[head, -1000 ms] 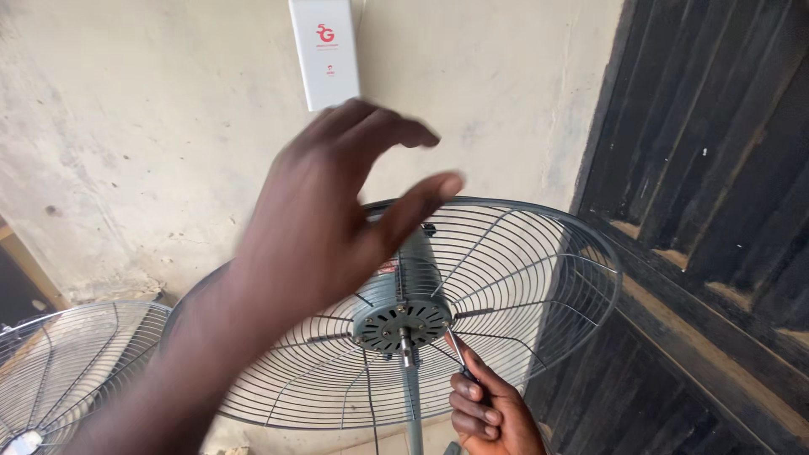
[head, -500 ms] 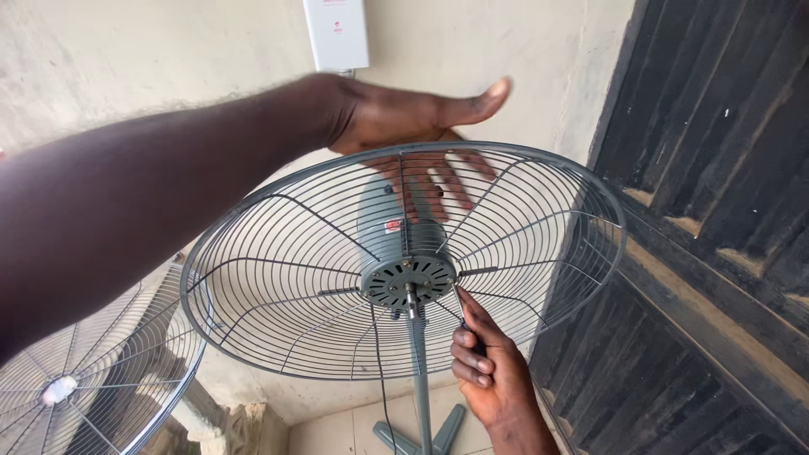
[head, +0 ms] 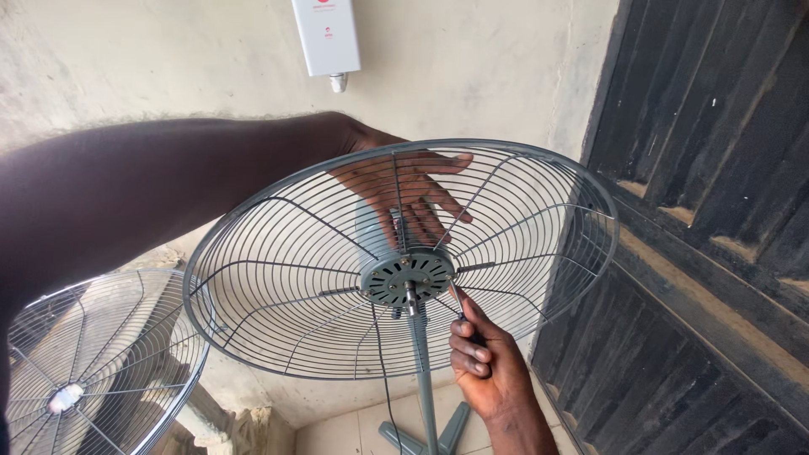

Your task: The person uses a screwdriver to remove a fan blade from a pedestal fan. They then unscrew the front grille, remove it, and set it aside. The person continues to work on the fan's central hub area with the screwdriver.

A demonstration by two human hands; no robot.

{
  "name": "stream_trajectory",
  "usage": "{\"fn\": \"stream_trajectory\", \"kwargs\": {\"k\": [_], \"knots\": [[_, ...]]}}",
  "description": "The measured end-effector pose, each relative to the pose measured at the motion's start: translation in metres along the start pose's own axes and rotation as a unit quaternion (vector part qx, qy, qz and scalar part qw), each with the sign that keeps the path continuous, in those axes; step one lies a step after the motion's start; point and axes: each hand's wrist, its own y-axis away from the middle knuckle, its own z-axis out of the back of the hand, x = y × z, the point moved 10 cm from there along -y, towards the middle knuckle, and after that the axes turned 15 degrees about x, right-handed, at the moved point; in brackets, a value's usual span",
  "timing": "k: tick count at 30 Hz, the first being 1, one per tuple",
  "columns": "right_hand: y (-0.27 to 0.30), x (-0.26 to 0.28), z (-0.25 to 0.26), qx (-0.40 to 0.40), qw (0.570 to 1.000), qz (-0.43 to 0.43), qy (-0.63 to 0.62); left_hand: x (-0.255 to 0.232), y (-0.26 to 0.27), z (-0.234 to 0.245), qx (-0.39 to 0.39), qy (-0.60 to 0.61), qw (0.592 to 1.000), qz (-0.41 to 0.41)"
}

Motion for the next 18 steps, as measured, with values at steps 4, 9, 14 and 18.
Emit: {"fn": "stream_trajectory", "kwargs": {"k": [4, 9, 14, 18], "knots": [[-0.001, 0.001, -0.013, 0.0, 0.997, 0.009, 0.078, 0.001, -0.004, 0.003, 0.002, -0.016, 1.0, -0.002], [0.01, 0.011, -0.01, -0.146, 0.959, 0.017, 0.244, -0.001, -0.004, 0.006, 0.002, -0.027, 0.999, -0.027], [0.019, 0.021, -0.021, -0.198, 0.916, 0.005, 0.349, 0.0, -0.007, 0.01, -0.002, -0.019, 0.999, -0.031], [0.02, 0.027, -0.016, -0.218, 0.893, 0.002, 0.393, -0.002, -0.01, 0.012, -0.007, -0.021, 0.999, -0.036]]}}
